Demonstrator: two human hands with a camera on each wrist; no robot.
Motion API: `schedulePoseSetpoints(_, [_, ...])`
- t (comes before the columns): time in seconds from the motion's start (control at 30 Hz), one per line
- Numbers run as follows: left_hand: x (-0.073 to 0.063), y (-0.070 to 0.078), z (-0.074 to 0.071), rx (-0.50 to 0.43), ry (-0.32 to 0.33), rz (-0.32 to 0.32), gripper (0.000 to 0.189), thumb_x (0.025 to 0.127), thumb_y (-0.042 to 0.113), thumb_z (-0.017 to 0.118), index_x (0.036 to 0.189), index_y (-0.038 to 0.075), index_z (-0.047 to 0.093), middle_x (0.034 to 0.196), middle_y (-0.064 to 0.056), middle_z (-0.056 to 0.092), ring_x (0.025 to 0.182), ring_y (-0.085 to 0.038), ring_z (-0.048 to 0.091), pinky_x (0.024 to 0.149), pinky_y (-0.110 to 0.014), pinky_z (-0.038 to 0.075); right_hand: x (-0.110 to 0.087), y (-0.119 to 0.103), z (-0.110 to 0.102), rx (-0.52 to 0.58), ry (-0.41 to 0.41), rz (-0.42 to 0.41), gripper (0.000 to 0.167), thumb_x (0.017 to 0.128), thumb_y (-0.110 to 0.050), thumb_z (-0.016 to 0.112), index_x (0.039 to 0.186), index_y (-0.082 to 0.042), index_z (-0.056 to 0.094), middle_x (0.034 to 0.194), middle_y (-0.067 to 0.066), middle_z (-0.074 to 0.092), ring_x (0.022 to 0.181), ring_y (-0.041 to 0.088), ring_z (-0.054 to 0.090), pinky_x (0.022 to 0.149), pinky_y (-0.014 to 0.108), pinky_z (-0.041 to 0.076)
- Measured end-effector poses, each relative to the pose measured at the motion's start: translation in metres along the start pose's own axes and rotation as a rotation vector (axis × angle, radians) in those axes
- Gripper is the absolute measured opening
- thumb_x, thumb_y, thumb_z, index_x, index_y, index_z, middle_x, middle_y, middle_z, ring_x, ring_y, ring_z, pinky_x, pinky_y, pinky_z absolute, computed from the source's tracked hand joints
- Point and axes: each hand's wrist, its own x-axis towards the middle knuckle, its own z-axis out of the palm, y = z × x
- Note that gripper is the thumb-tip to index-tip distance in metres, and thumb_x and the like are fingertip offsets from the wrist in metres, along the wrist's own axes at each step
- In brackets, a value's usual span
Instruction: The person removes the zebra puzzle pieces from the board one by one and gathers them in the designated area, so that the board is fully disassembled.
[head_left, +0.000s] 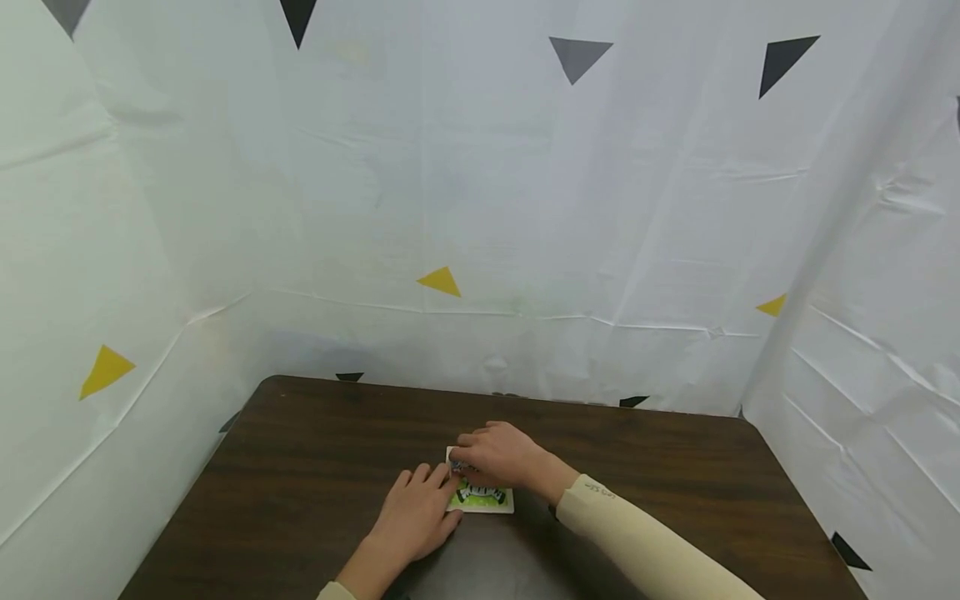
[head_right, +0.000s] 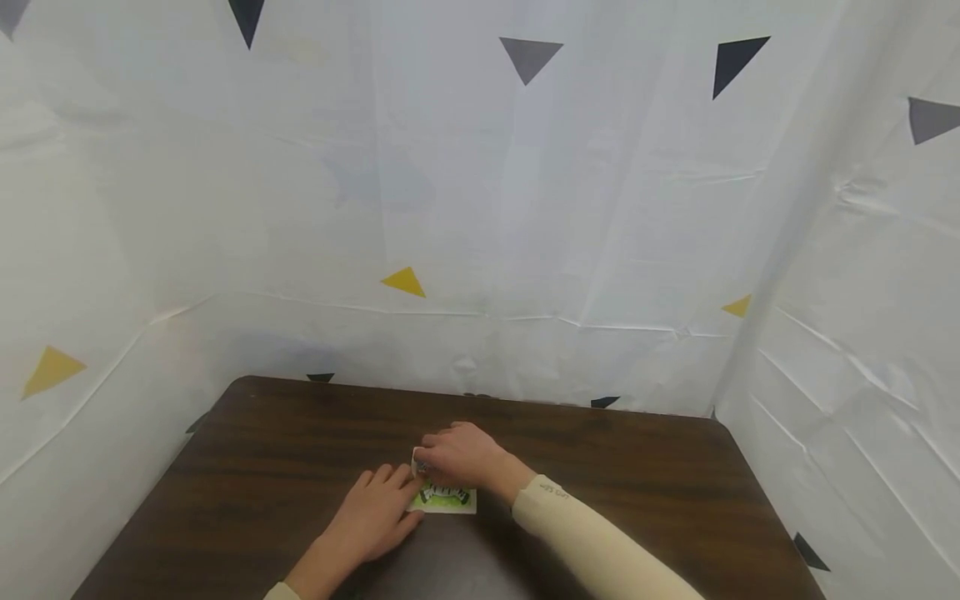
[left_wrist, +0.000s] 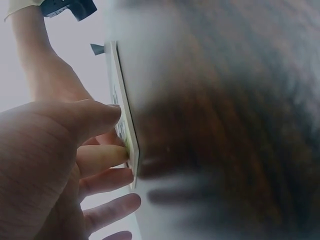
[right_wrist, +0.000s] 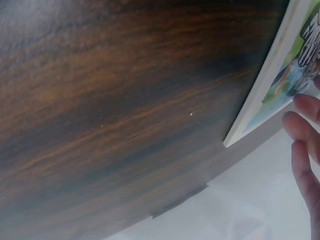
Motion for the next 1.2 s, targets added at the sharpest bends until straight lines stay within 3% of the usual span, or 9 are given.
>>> schedulePoseSetpoints(0.53, [-0.0008,0.0008,-0.003,-0.017,0.0,-0.002,0.046,0.096,0.051,0.056,0.133,0.024,0.06,0.127,0.004,0.054,0.112,-0.024,0.05,0.092,-0.051,0.042,-0.002,-0.0018,-0.0003,-0.074,0.045,-0.025,0.012,0.095,-0.037,0.064,0.103,-0.029,0.068,0.086,-0.01,0.058,0.071,0.008,0.056,0.059,0.028,0.046])
schedulePoseSetpoints(0.93, [-0.0018,0.0005,-0.0033,-0.001,0.007,-0.003,0.047,0.096,0.051,0.057,0.135,0.024,0.059,0.125,0.003,0.054,0.109,-0.024,0.05,0.089,-0.049,0.042,-0.0032,-0.0047,0.0063,0.09,0.071,0.107,0.013,0.094,-0.032,0.062,0.106,-0.027,0.066,0.086,-0.01,0.057,0.062,0.003,0.05,0.052,0.021,0.042])
schedulePoseSetpoints(1.2, [-0.0006,-0.0012,-0.003,0.003,0.011,-0.002,0.048,0.096,0.051,0.057,0.135,0.024,0.059,0.125,0.004,0.053,0.108,-0.023,0.05,0.088,-0.049,0.042,-0.0019,-0.0045,0.0068,0.161,0.043,0.212,0.025,0.098,-0.031,0.059,0.121,-0.024,0.064,0.096,-0.007,0.065,0.054,0.002,0.044,0.045,0.02,0.037])
